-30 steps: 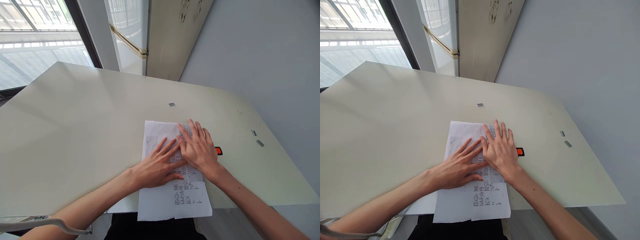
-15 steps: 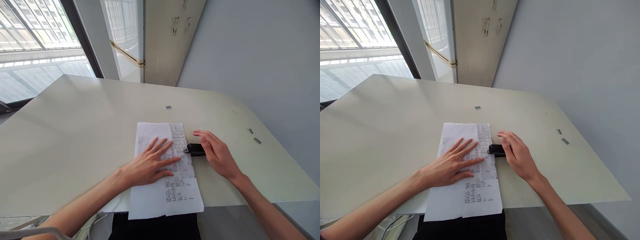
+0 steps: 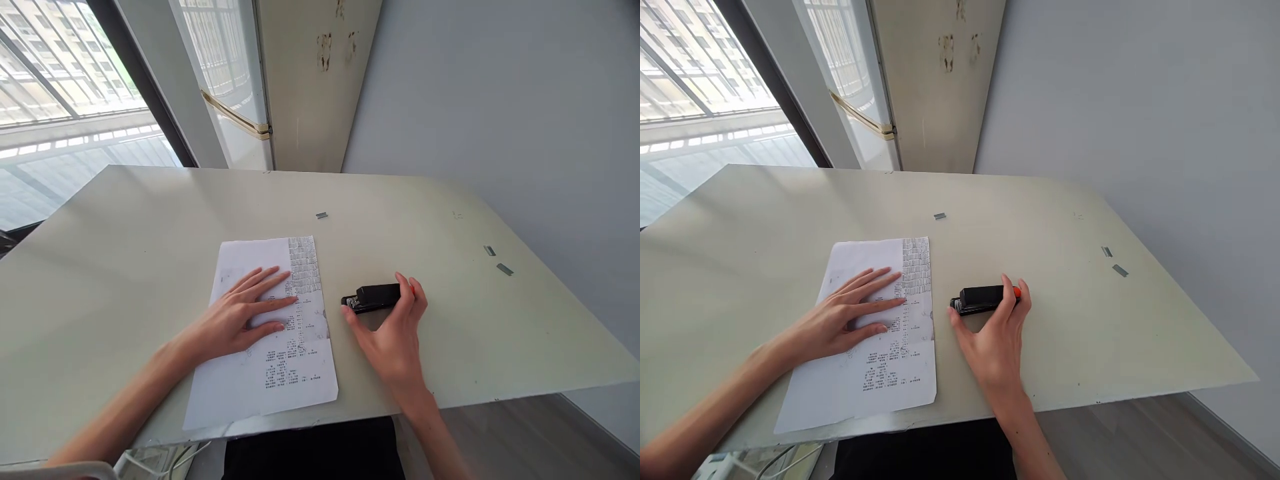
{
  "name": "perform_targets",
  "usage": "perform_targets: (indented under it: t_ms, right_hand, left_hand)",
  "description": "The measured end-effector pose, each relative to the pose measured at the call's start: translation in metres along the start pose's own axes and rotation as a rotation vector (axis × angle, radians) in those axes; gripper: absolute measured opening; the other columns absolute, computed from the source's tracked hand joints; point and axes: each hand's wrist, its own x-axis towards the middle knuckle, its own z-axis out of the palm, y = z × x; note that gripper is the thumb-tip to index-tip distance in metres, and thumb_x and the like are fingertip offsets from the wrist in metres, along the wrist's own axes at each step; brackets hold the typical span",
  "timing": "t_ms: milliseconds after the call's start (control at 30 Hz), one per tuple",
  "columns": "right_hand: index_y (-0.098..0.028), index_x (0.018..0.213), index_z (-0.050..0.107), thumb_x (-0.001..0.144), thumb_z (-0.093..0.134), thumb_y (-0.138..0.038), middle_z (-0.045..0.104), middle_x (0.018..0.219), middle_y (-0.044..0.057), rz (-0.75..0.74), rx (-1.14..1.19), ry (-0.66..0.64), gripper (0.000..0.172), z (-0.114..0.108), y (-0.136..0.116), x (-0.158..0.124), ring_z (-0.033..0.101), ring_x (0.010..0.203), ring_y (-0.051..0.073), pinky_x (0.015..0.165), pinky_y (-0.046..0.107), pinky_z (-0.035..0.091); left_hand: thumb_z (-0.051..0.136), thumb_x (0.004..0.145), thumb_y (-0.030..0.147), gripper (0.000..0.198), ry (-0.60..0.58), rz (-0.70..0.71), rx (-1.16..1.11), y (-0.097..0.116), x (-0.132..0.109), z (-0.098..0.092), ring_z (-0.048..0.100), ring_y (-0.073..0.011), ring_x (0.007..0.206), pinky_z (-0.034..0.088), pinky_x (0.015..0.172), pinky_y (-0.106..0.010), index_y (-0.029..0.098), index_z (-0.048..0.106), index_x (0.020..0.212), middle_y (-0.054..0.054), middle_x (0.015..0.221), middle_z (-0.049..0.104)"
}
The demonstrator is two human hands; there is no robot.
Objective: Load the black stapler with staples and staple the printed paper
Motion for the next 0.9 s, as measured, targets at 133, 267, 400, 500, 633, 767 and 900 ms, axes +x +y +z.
perform_targets:
  t_ms: [133,267,400,500,633,767,900]
  right_hand:
    - [-0.028,0.158,0.021,0.089,0.072,-0.060,0.024,0.162,0.023,0.003,0.011,0.016,0.092,0.003,0.001,0.009,0.026,0.154,0.044,0.111,0.067,0.046]
    - [-0.028,0.155,0.030,0.087,0.073,-0.063,0.031,0.159,0.021,0.023,0.014,-0.028,0.088,-0.004,0.003,0.014,0.032,0.151,0.042,0.105,0.063,0.053]
    - [-0.034,0.157,0.035,0.085,0.074,-0.068,0.036,0.159,0.015,0.013,0.001,-0.172,0.089,-0.022,0.010,0.020,0.041,0.148,0.039,0.107,0.058,0.054]
    - [-0.037,0.157,0.041,0.086,0.071,-0.072,0.043,0.158,0.012,-0.041,-0.008,-0.289,0.085,-0.040,0.022,0.028,0.045,0.147,0.037,0.112,0.057,0.052]
    - [-0.031,0.133,0.068,0.102,0.043,-0.071,0.066,0.140,0.010,0.007,0.136,-0.289,0.057,-0.058,0.036,0.049,0.058,0.135,0.033,0.117,0.055,0.047]
    - [-0.026,0.109,0.078,0.105,0.032,-0.071,0.078,0.115,0.009,0.181,0.280,-0.243,0.064,-0.056,0.034,0.082,0.068,0.120,0.030,0.114,0.053,0.048]
    - [-0.026,0.110,0.077,0.103,0.043,-0.071,0.079,0.115,0.008,0.119,0.324,-0.354,0.057,-0.048,0.017,0.107,0.070,0.118,0.029,0.110,0.048,0.052]
  left_hand:
    - [0.062,0.104,0.047,0.049,-0.005,-0.011,0.027,-0.003,-0.002,0.003,0.032,-0.0329,0.160,0.030,0.130,-0.061,0.038,0.058,0.152,0.001,0.174,0.032]
    - [0.063,0.103,0.049,0.049,0.007,-0.018,0.007,-0.003,-0.001,0.004,0.035,-0.0328,0.159,0.031,0.130,-0.061,0.038,0.058,0.151,0.002,0.172,0.035]
    - [0.063,0.104,0.050,0.049,0.012,-0.027,-0.007,-0.004,0.000,0.003,0.036,-0.0321,0.158,0.031,0.131,-0.060,0.039,0.059,0.151,0.002,0.171,0.037]
    - [0.061,0.104,0.049,0.048,0.017,-0.029,-0.001,-0.005,0.000,0.002,0.037,-0.0319,0.158,0.031,0.130,-0.060,0.039,0.059,0.151,0.002,0.171,0.037]
    - [0.061,0.105,0.049,0.046,0.026,-0.053,-0.004,-0.011,-0.003,-0.001,0.038,-0.0317,0.157,0.033,0.129,-0.060,0.039,0.061,0.149,0.003,0.170,0.040]
    - [0.061,0.104,0.047,0.038,0.043,-0.078,-0.031,-0.021,-0.007,-0.006,0.042,-0.0303,0.155,0.038,0.127,-0.060,0.039,0.068,0.141,0.003,0.165,0.048]
    - [0.060,0.105,0.045,0.032,0.047,-0.101,-0.042,-0.022,-0.008,-0.010,0.045,-0.0292,0.153,0.041,0.125,-0.060,0.036,0.074,0.132,0.002,0.160,0.055]
